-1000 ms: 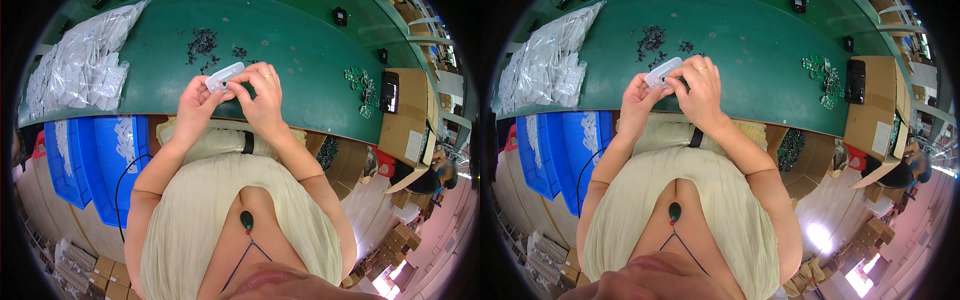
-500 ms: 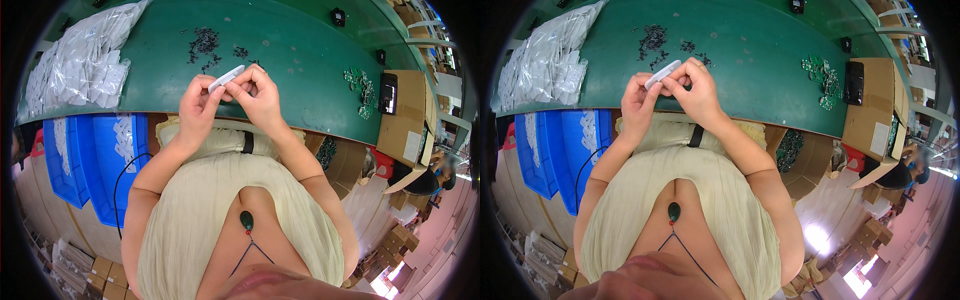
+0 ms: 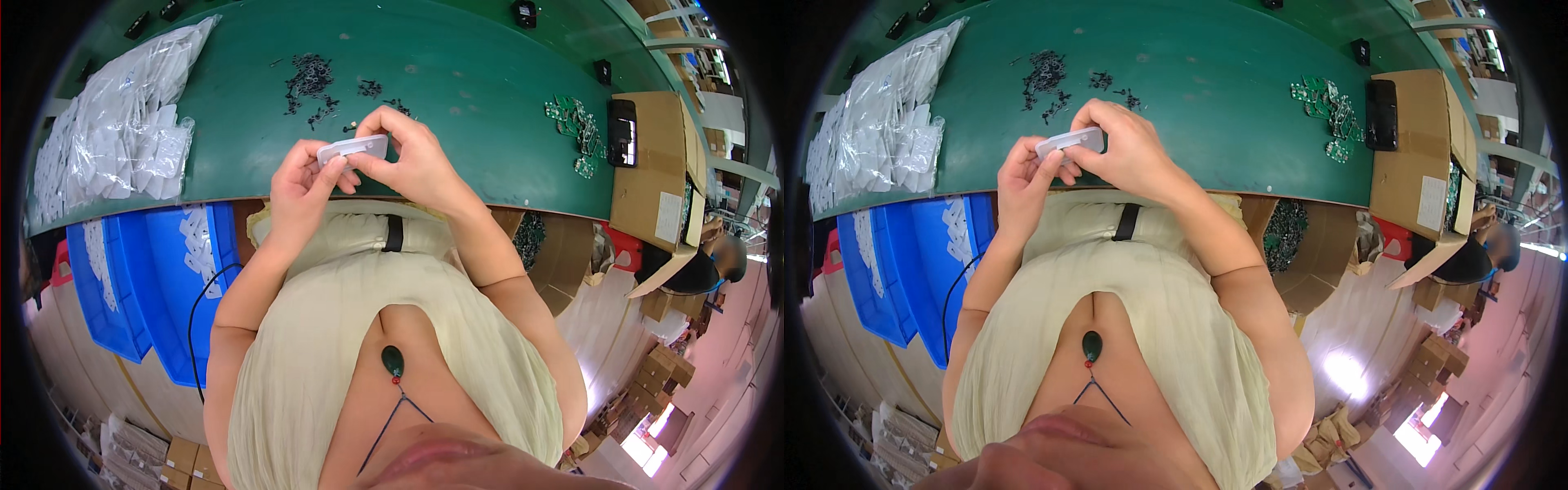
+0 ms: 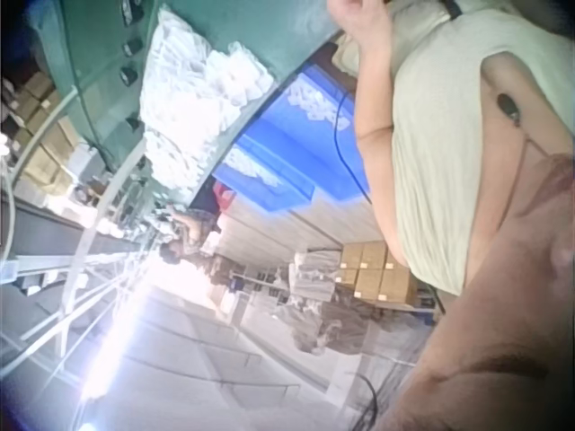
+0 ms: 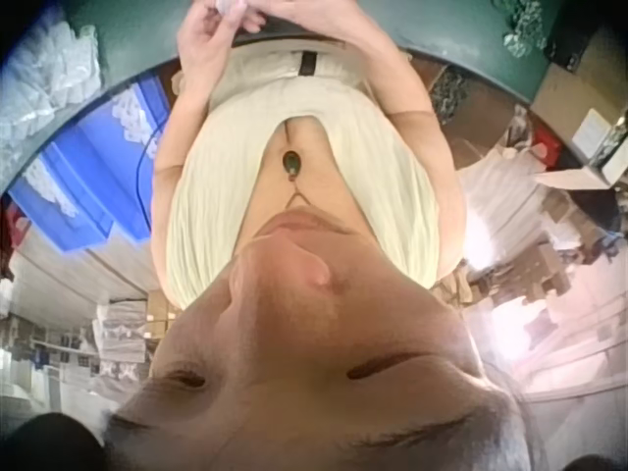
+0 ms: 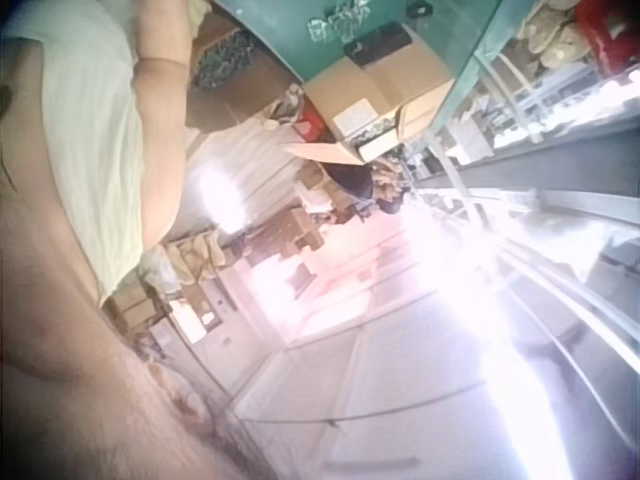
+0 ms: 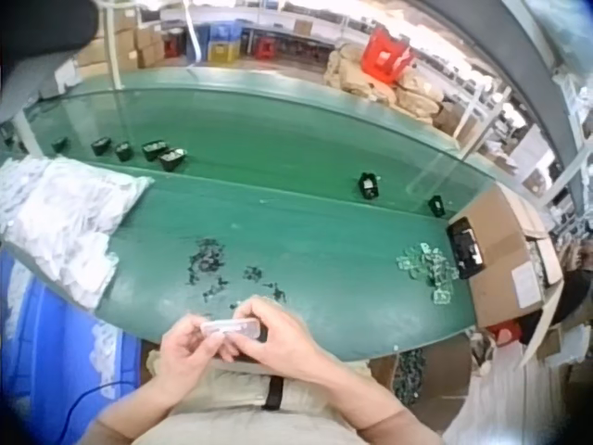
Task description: Assembling PCB components into plastic housings on a production line.
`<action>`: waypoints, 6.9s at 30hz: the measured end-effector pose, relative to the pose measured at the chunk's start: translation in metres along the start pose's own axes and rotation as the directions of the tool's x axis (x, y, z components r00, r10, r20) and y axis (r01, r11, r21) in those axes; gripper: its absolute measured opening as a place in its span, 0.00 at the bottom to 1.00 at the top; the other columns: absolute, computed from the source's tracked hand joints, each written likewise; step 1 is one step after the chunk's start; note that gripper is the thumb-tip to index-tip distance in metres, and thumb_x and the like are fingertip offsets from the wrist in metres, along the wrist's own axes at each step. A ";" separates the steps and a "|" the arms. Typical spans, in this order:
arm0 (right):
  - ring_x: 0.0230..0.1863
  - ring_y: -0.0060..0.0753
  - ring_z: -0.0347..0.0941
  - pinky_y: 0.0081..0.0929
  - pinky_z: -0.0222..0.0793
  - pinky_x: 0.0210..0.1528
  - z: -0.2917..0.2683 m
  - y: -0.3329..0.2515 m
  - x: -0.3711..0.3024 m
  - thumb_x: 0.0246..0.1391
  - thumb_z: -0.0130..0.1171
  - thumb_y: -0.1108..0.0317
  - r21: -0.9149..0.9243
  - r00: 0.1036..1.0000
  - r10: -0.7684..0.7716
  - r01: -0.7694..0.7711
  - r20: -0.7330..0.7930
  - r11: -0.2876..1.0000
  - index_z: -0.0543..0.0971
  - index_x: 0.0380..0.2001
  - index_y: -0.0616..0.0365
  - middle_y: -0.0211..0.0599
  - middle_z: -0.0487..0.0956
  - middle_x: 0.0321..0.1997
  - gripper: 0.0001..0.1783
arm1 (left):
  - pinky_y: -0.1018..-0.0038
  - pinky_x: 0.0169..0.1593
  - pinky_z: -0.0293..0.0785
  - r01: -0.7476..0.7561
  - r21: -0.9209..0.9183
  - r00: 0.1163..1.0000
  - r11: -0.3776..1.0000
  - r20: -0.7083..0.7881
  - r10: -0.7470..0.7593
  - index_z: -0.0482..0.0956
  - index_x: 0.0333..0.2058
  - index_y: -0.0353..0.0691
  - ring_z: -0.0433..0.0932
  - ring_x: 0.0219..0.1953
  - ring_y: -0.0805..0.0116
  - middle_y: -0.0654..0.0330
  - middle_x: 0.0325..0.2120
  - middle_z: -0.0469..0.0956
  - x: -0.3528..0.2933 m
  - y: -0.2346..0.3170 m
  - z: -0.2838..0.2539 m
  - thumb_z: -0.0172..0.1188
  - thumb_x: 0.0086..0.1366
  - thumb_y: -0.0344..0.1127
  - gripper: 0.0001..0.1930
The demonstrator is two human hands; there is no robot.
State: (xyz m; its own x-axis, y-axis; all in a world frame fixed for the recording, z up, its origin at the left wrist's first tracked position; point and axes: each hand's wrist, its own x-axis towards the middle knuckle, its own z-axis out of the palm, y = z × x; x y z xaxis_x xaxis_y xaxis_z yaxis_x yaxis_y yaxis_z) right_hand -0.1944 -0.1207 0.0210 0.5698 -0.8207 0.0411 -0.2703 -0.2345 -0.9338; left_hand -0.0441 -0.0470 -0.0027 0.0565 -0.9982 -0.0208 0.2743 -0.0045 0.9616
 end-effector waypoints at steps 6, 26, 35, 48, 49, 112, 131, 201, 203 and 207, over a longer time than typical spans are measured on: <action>0.30 0.19 0.64 0.16 0.60 0.29 0.005 -0.005 0.002 0.42 0.62 0.72 0.080 0.992 0.118 -0.121 0.033 0.989 0.71 0.28 0.59 0.28 0.70 0.28 0.10 | 0.79 0.32 0.72 0.070 -0.017 0.998 0.997 0.006 -0.070 0.69 0.41 0.30 0.75 0.26 0.72 0.56 0.28 0.75 -0.006 0.011 -0.015 0.45 0.64 0.29 0.10; 0.20 0.24 0.65 0.20 0.53 0.19 0.008 -0.146 -0.052 0.33 0.56 0.69 0.092 0.529 -0.840 0.849 -0.123 0.521 0.77 0.28 0.43 0.27 0.71 0.25 0.13 | 0.64 0.32 0.80 -0.101 0.134 0.165 0.986 -0.975 0.149 0.68 0.34 0.18 0.77 0.28 0.47 0.42 0.32 0.72 -0.108 -0.090 -0.311 0.44 0.56 0.21 0.09; 0.20 0.25 0.64 0.22 0.55 0.21 0.003 -0.143 -0.050 0.34 0.55 0.67 0.241 0.546 -0.837 0.808 0.035 0.537 0.77 0.29 0.46 0.28 0.71 0.24 0.12 | 0.66 0.23 0.71 0.542 -0.023 0.051 0.840 -0.997 -0.060 0.71 0.22 0.27 0.71 0.20 0.63 0.53 0.23 0.72 -0.147 -0.250 -0.373 0.52 0.47 0.22 0.03; 0.22 0.25 0.65 0.25 0.61 0.23 0.050 -0.152 -0.032 0.35 0.55 0.65 0.057 0.675 -0.727 0.726 0.125 0.685 0.77 0.31 0.48 0.28 0.70 0.23 0.13 | 0.67 0.29 0.71 0.811 -0.122 -0.027 0.572 -0.985 -0.172 0.70 0.36 0.23 0.74 0.28 0.60 0.51 0.29 0.74 -0.174 -0.242 -0.392 0.55 0.47 0.28 0.17; 0.22 0.27 0.66 0.26 0.64 0.24 0.045 -0.139 -0.029 0.36 0.54 0.65 -0.024 0.670 -0.701 0.727 0.244 0.686 0.77 0.32 0.47 0.29 0.70 0.22 0.13 | 0.67 0.30 0.71 0.822 -0.124 -0.016 0.556 -0.981 -0.195 0.70 0.36 0.24 0.75 0.29 0.60 0.50 0.30 0.74 -0.183 -0.242 -0.399 0.55 0.47 0.29 0.17; 0.26 0.19 0.70 0.15 0.68 0.29 -0.009 0.040 0.006 0.48 0.55 0.78 0.207 0.944 0.134 -0.072 -0.301 0.976 0.76 0.30 0.63 0.32 0.74 0.27 0.04 | 0.75 0.28 0.68 0.186 0.973 0.677 0.136 -0.228 0.700 0.77 0.28 0.40 0.71 0.23 0.70 0.62 0.25 0.74 0.056 0.059 -0.148 0.54 0.58 0.39 0.09; 0.30 0.21 0.70 0.18 0.69 0.33 0.006 0.001 -0.004 0.52 0.49 0.77 0.311 0.971 -0.083 0.152 -0.226 0.938 0.68 0.45 0.61 0.33 0.74 0.29 0.15 | 0.84 0.24 0.62 -0.173 0.463 0.979 0.869 -0.020 0.205 0.71 0.40 0.37 0.65 0.21 0.82 0.65 0.21 0.69 0.026 0.012 0.009 0.51 0.60 0.26 0.09; 0.22 0.34 0.68 0.25 0.64 0.23 -0.039 0.027 -0.036 0.41 0.60 0.73 -0.189 0.699 -0.277 0.202 -0.659 0.961 0.74 0.22 0.57 0.35 0.70 0.22 0.05 | 0.80 0.38 0.71 0.137 0.165 0.990 0.977 0.005 -0.139 0.72 0.37 0.29 0.76 0.29 0.73 0.57 0.30 0.76 0.043 0.006 0.068 0.50 0.61 0.27 0.08; 0.22 0.27 0.67 0.21 0.63 0.22 -0.040 0.028 -0.041 0.43 0.60 0.76 -0.152 0.747 -0.238 0.183 -0.621 0.971 0.74 0.24 0.59 0.35 0.69 0.23 0.04 | 0.79 0.37 0.72 0.116 0.151 0.991 0.982 0.046 -0.124 0.71 0.38 0.30 0.76 0.30 0.73 0.57 0.28 0.77 0.038 0.007 0.073 0.50 0.62 0.28 0.08; 0.19 0.24 0.70 0.19 0.65 0.19 -0.048 0.029 -0.043 0.41 0.61 0.74 -0.078 0.789 -0.195 0.185 -0.583 0.980 0.74 0.22 0.59 0.31 0.70 0.22 0.05 | 0.78 0.39 0.72 0.146 0.078 0.989 0.986 0.029 -0.148 0.70 0.38 0.30 0.77 0.30 0.72 0.55 0.27 0.77 0.034 0.004 0.081 0.49 0.62 0.26 0.07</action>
State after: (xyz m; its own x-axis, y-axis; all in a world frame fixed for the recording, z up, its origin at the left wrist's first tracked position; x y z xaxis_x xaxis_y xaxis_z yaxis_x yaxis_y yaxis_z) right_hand -0.2640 -0.1167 0.0090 0.0502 -0.9053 0.4217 -0.2203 -0.4219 -0.8795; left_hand -0.1189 -0.0858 0.0227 -0.0128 -0.9878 -0.1552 0.2035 -0.1545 0.9668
